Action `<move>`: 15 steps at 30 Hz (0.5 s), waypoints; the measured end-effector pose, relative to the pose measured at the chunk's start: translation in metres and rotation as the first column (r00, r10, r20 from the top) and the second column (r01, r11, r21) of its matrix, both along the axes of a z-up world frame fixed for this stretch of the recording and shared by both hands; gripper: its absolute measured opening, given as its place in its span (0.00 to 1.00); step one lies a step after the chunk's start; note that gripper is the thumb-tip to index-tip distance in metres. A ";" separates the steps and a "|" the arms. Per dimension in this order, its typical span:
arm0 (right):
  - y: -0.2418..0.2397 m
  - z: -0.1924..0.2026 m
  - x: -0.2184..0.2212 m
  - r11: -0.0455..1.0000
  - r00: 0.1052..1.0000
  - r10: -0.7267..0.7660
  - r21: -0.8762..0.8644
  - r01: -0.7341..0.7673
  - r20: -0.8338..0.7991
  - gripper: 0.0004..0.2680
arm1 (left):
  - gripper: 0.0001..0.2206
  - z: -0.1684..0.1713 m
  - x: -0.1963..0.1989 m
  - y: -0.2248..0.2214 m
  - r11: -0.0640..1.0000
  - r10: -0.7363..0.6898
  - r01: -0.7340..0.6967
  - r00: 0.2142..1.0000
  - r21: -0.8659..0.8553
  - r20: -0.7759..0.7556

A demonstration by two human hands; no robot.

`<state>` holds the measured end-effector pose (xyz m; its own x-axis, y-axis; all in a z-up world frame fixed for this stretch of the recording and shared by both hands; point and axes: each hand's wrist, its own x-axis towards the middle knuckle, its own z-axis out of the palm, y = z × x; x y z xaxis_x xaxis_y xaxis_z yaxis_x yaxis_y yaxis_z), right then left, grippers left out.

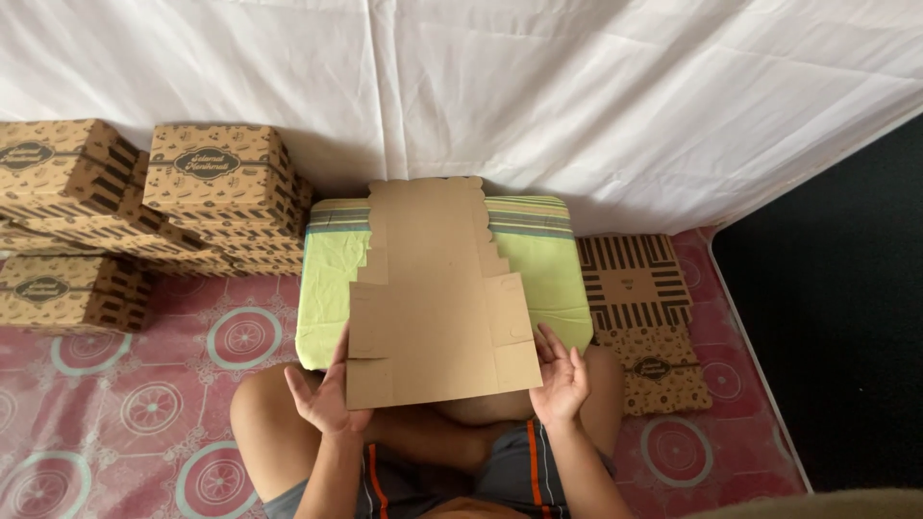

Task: The person folds a flat cardboard template into a food box by bending and tucking the flaps.

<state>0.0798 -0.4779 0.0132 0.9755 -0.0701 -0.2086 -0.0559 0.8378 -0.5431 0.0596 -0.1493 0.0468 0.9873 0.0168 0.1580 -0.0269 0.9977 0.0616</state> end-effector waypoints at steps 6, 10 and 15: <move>0.014 0.017 0.020 0.992 0.896 0.097 0.031 -0.123 0.434 0.26 | 0.50 0.022 0.010 0.009 0.994 -0.070 0.063 0.995 0.095 0.076; 0.020 0.015 0.031 0.997 0.940 0.060 -0.065 -0.041 0.335 0.31 | 0.49 0.001 0.021 0.012 0.994 -0.098 0.102 0.990 -0.034 0.098; 0.023 0.017 0.042 0.999 0.967 0.019 0.028 -0.027 0.253 0.34 | 0.43 -0.038 0.038 0.011 0.975 0.153 -0.092 0.939 0.205 -0.307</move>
<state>0.1217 -0.4545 0.0304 0.9981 -0.0448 0.0430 0.0606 0.8543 -0.5162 0.0974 -0.1385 0.0087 0.9781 0.1416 -0.1526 -0.0967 0.9581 0.2696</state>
